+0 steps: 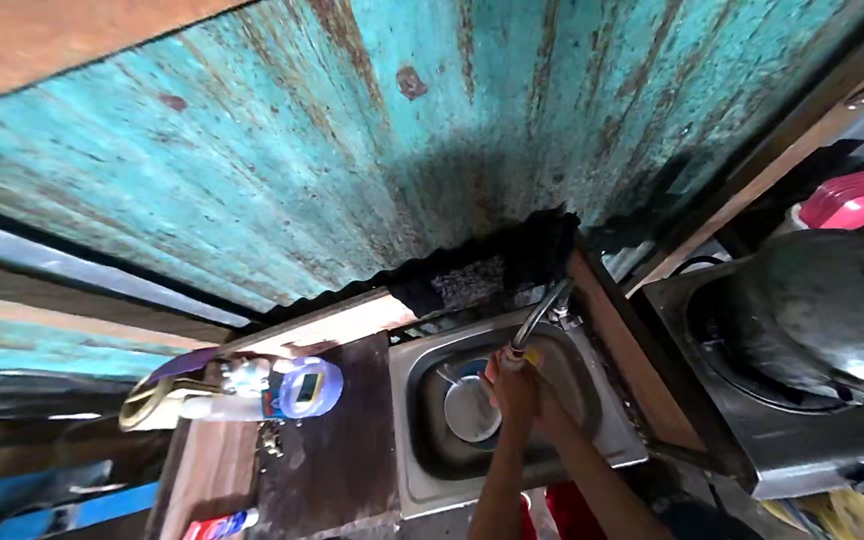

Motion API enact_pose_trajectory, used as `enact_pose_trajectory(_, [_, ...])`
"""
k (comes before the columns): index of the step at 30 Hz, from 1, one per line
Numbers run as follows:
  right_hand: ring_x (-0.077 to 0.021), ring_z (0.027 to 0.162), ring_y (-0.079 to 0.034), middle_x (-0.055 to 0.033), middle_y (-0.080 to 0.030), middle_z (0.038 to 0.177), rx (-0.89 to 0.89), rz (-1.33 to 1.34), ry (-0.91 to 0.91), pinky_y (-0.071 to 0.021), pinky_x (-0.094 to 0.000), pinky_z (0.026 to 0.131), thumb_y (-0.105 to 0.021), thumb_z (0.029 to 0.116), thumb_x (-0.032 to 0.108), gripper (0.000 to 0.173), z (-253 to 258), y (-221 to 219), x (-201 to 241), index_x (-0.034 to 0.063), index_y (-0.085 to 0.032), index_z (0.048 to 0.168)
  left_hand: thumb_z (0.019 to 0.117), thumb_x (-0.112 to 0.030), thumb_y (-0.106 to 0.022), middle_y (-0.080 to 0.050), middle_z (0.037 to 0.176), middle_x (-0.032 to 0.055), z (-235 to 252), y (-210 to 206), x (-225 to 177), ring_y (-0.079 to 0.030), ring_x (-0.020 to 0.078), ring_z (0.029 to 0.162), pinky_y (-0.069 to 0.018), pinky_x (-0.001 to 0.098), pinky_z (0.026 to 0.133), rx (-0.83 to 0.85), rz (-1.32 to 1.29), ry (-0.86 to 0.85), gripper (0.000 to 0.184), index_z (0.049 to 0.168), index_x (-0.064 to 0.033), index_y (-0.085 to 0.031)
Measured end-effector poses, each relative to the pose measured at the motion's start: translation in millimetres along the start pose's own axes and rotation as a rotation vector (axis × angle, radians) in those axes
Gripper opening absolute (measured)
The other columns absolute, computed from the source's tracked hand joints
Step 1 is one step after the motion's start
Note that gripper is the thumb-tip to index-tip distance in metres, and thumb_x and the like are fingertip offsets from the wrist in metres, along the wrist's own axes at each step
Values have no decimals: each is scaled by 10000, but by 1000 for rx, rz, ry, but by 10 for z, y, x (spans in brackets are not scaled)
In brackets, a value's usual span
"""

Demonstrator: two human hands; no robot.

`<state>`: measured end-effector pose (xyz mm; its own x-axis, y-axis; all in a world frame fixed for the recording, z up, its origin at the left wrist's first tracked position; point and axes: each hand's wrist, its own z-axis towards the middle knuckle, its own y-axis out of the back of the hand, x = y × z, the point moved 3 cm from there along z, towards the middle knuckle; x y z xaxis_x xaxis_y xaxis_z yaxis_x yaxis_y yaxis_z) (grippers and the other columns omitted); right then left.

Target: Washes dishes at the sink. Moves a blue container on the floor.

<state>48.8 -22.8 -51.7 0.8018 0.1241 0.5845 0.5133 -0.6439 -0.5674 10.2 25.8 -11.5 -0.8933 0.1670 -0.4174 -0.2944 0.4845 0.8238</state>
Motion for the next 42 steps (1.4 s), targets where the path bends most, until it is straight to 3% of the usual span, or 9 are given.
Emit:
enact_pose_trajectory(5, [-200, 1132, -625, -176, -603, 1324, -3, -174, -80, -529, -352, 978, -418, 1098, 134, 378, -122, 180, -83, -43, -471, 1427, 1020, -108, -592, -546, 1402, 317, 366, 196, 254, -520, 418, 1334, -388, 524, 1144, 234, -342, 20, 435, 1391, 106, -519])
enact_pose_trajectory(11, [-131, 997, -642, -116, -644, 1141, 122, -246, -27, -550, -307, 909, -432, 1077, 73, 281, -18, 155, 98, -68, -530, 1299, 1111, -161, -411, -533, 1431, 286, 545, 358, 514, -486, 353, 1367, -339, 463, 1171, 301, -541, 66, 396, 1381, 100, -536])
enact_pose_trajectory(15, [-289, 1174, -641, -256, -673, 1221, 244, -968, 154, -482, -417, 1081, -624, 1003, 113, 320, 118, -44, 258, -122, -648, 1219, 1115, -480, -275, -505, 1449, 279, 414, 305, 761, -527, 405, 1282, -435, 585, 1027, 338, -815, 311, 620, 1499, -25, -448])
enact_pose_trajectory(19, [-422, 1266, -596, -260, -655, 1297, 419, -1627, 165, -431, -578, 1109, -475, 1084, 219, 364, 32, -330, 265, -1, -662, 1306, 1064, -618, -113, -633, 1198, 217, 271, 240, 820, -639, 330, 988, -544, 510, 814, 489, -1193, 349, 740, 1442, -87, -463])
enact_pose_trajectory(25, [-382, 1395, -485, -284, -512, 1468, 174, -1468, 191, -372, -500, 1185, -541, 1049, 249, 523, 161, -296, 449, -78, -478, 1451, 1124, -320, -250, -576, 1301, 220, 106, 220, 722, -630, 312, 1043, -559, 479, 833, 340, -1292, 267, 476, 1539, -103, -338])
enact_pose_trajectory(30, [-437, 1291, -570, -321, -568, 1381, 314, -1410, 106, -425, -550, 1120, -533, 1055, 176, 588, 118, -539, 174, -47, -324, 1557, 1129, -324, -247, -631, 990, 79, 77, 208, 713, -615, 142, 820, -540, 330, 719, 241, -1249, 240, 433, 1321, -47, -517])
enact_pose_trajectory(35, [-417, 1387, -484, -293, -513, 1465, 88, -1524, 133, -375, -538, 1171, -585, 1017, 298, 589, 198, -426, 198, -57, -468, 1473, 1125, -368, -283, -642, 1150, 175, 79, 183, 853, -644, 256, 940, -563, 436, 776, 280, -1283, 311, 469, 1401, -54, -496])
enact_pose_trajectory(40, [-448, 1243, -603, -272, -638, 1314, 353, -1636, 155, -448, -601, 1074, -467, 1091, 252, 421, -264, -594, 71, 22, -562, 1431, 1115, -425, -266, -614, 750, 41, 109, 130, 1004, -579, 114, 589, -505, 281, 527, 284, -1172, 361, 474, 1079, -79, -588])
enact_pose_trajectory(42, [-427, 1245, -609, -254, -659, 1295, 334, -1554, 146, -443, -596, 1088, -500, 1067, 187, 358, -242, -375, 69, 31, -640, 1357, 1095, -532, -130, -673, 983, 167, 148, -5, 1158, -652, 243, 803, -559, 416, 701, 409, -1153, 375, 696, 1281, -11, -551])
